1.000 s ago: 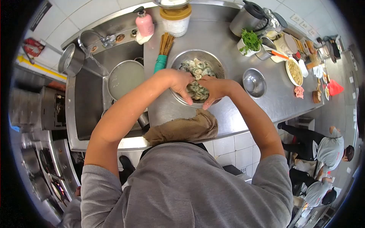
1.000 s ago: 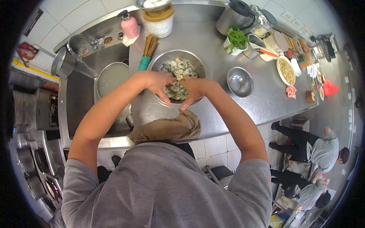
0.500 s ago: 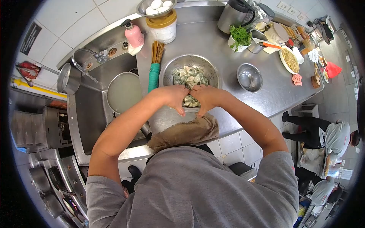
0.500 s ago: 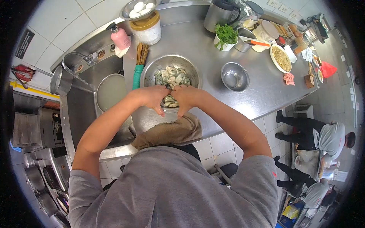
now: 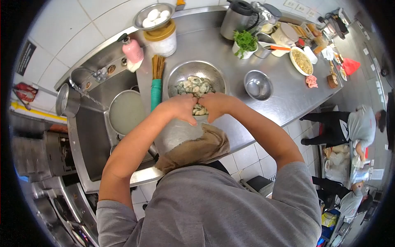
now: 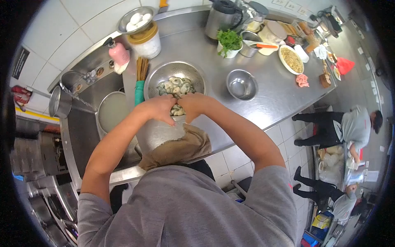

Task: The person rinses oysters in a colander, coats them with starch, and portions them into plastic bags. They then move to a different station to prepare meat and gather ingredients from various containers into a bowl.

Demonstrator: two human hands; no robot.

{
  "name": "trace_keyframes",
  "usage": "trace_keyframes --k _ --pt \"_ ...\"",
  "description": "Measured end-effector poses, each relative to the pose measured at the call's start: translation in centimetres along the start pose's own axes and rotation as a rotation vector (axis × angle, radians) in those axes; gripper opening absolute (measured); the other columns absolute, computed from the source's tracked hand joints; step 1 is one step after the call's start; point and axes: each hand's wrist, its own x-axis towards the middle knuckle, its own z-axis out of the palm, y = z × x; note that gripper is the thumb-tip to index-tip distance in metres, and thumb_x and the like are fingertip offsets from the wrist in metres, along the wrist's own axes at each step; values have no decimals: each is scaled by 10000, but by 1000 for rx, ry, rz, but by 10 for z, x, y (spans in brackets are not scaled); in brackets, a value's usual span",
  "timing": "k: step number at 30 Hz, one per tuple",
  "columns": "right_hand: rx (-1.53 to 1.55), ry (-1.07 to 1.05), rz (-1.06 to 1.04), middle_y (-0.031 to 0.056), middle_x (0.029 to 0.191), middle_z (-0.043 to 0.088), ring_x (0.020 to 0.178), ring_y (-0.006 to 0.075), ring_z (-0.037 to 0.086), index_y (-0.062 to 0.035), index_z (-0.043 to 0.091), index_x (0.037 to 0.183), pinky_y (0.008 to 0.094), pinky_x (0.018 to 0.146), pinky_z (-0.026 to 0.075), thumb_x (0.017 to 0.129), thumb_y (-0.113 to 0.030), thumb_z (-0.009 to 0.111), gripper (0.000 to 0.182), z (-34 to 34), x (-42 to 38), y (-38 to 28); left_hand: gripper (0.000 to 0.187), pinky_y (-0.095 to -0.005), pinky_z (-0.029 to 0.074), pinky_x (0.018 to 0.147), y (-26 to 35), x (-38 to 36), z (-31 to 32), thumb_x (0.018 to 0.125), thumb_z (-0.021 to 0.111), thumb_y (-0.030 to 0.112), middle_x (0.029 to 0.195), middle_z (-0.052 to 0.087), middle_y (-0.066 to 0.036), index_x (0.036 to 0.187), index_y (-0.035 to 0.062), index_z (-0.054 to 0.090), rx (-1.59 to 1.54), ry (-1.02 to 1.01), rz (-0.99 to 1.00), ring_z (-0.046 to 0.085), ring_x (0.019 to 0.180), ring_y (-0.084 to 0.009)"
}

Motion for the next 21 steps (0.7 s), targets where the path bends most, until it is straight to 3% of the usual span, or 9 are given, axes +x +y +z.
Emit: trace_keyframes --k 7,10,12,15,21 --pt "112 -52 36 194 1091 661 1047 357 625 -1 601 1182 431 907 493 563 -385 881 780 -29 11 63 824 -415 507 897 -16 69 -26 565 855 390 1095 668 -244 1213 -47 596 -159 -57 -49 642 1039 -364" --pt "168 29 17 209 1031 687 981 364 656 8 613 1170 434 860 507 560 -409 888 788 -30 11 78 845 -394 504 911 -19 85 -38 564 870 421 1117 673 -235 1229 -26 601 -108 -92 -82 641 1057 -359" --pt "184 99 6 213 998 696 949 366 668 10 619 1161 435 836 512 562 -417 886 783 -34 8 84 830 -388 514 898 -19 87 -46 543 878 501 1089 690 -223 1156 -15 660 -179 -37 -8 664 1014 -339" --pt "192 132 27 206 976 699 930 364 672 7 613 1172 431 820 517 570 -433 879 791 -42 3 86 919 -372 494 939 -18 100 -62 536 889 520 1159 674 -209 1236 -7 613 -207 -153 -50 648 1074 -324" --pt "187 140 67 201 1015 696 972 362 663 4 571 1242 436 828 512 578 -474 878 873 -51 -1 92 870 -353 485 948 -30 119 -76 561 893 502 1180 671 -183 1235 21 626 -255 -202 -74 641 1096 -283"
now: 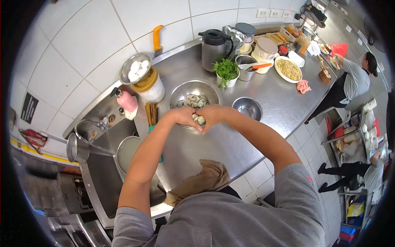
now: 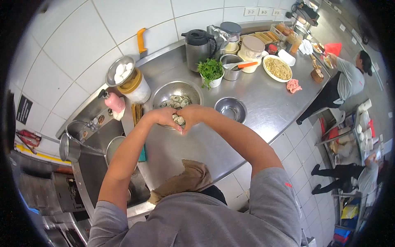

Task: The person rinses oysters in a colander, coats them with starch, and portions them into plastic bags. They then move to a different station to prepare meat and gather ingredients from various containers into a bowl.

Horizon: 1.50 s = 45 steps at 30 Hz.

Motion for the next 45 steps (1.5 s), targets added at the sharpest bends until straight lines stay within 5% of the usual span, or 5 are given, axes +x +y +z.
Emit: trace_keyframes --k 15,26,36,38,45 --pt "300 -49 -52 163 1116 691 1059 324 648 -142 509 1383 396 909 492 638 -413 852 864 -2 22 34 655 -306 531 776 -23 23 -3 759 769 31 1110 615 -70 1351 61 490 -779 -308 -18 615 959 -168" --pt "338 -214 237 175 991 683 702 265 694 -68 314 1459 363 597 568 623 -277 835 1007 -2 31 15 609 -377 552 739 -22 30 -1 816 686 -9 1168 594 -72 1358 105 432 -942 -261 -201 621 957 -145" --pt "199 -58 187 185 1027 663 911 295 685 -24 354 1400 405 781 566 615 -196 817 928 45 29 8 513 -585 477 916 1 13 25 836 656 7 1357 458 -93 1297 86 445 -1075 -114 -288 505 1210 -264" --pt "406 153 292 183 1013 657 978 307 655 -12 396 1366 389 815 541 636 -154 782 838 53 24 4 525 -574 488 928 6 10 32 838 630 0 1352 456 -97 1318 81 434 -1118 -57 -293 524 1186 -272" --pt "854 11 474 184 1041 645 965 292 623 6 473 1324 354 810 501 660 -129 754 734 18 -3 -6 413 -523 572 887 6 9 36 869 558 22 1268 504 -131 1270 10 461 -1388 -16 -263 610 1074 -286"
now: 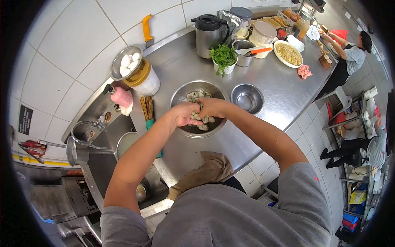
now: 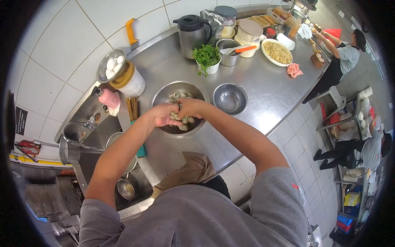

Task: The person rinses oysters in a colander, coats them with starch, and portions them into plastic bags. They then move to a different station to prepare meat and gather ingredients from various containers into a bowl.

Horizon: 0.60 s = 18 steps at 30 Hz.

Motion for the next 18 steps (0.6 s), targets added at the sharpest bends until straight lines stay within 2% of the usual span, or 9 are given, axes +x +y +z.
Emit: trace_keyframes --k 6,8,12,14,18 --pt "64 92 -200 176 1116 629 988 256 616 12 451 1379 330 810 498 675 -129 757 781 -31 -18 -10 348 -488 601 860 41 -25 27 873 553 11 1123 583 -146 1213 -15 487 0 -14 123 661 966 -290" --pt "169 167 -284 144 991 630 824 226 609 -22 510 1318 346 668 492 687 -113 758 684 -48 -27 -8 339 -483 601 862 58 -33 47 869 559 4 1105 592 -147 1201 -20 491 4 -27 171 664 958 -289" --pt "167 218 -307 143 1019 638 843 222 617 -23 520 1309 343 690 497 696 -121 752 662 -86 -71 3 329 -487 594 861 77 -29 96 862 567 -4 1106 600 -154 1183 -35 502 13 -82 216 665 957 -286" --pt "75 277 -223 134 1031 640 878 218 617 -27 527 1299 339 705 499 705 -130 748 642 -104 -88 17 317 -490 591 857 77 -15 120 863 567 -5 1096 605 -154 1172 -37 507 7 -138 229 665 952 -285" --pt "35 330 -205 128 1038 640 910 220 611 -34 533 1305 334 716 498 713 -129 747 637 -127 -83 78 299 -544 529 933 64 38 157 862 583 30 1069 620 -145 1150 -19 520 -11 -136 224 655 967 -303"
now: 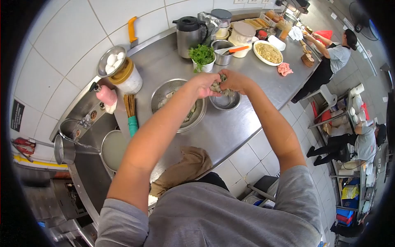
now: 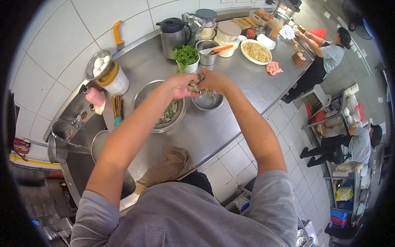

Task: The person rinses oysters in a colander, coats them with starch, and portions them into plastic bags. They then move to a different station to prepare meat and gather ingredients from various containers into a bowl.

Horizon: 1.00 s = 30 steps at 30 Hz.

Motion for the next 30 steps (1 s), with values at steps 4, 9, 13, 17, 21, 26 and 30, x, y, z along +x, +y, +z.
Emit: trace_keyframes --k 4,9,13,17,21,26,30 --pt "86 99 103 129 1071 648 948 236 621 -39 550 1307 325 752 520 770 -95 694 559 4 -10 32 327 -575 486 965 -15 13 7 891 578 91 1123 607 -140 1197 -8 519 8 77 -31 636 977 -316" --pt "84 199 85 131 1088 666 965 217 637 -30 590 1269 303 807 532 844 -57 605 426 -2 -31 7 389 -502 532 917 7 -49 -34 928 567 128 1223 576 -151 1280 -24 506 49 163 95 626 1006 -288" --pt "-83 2 -131 70 1022 677 952 178 634 -14 652 1142 304 845 524 873 -46 608 273 31 -33 -26 374 -392 546 858 7 -94 -104 929 570 123 1180 607 -101 1284 8 541 314 102 175 618 990 -216" --pt "-344 -216 -470 163 1027 691 976 291 661 -28 666 1119 381 875 518 889 -101 590 253 107 -20 -39 314 -315 518 799 -22 -127 -133 876 576 48 1095 640 -53 1185 38 634 655 322 314 606 925 -152" --pt "-620 -323 -326 214 1085 656 1040 384 626 -49 649 1166 434 927 491 870 -112 581 310 158 9 -28 229 -369 498 838 -64 -130 -155 824 579 -11 978 658 -119 1023 23 687 1052 587 873 607 946 -284" --pt "-588 -157 -413 180 1147 613 1101 393 580 -57 619 1197 447 964 457 871 -145 590 338 186 21 -21 339 -420 455 953 -93 -123 -165 757 528 -95 1080 627 -130 1044 26 664 1027 700 1086 555 1056 -344" --pt "-586 -309 -484 177 1106 621 1082 378 581 -58 624 1181 444 953 458 902 -195 585 313 194 24 -28 349 -422 450 961 -96 -122 -162 745 537 -92 1079 622 -125 1049 26 662 1088 778 1135 550 1067 -339"
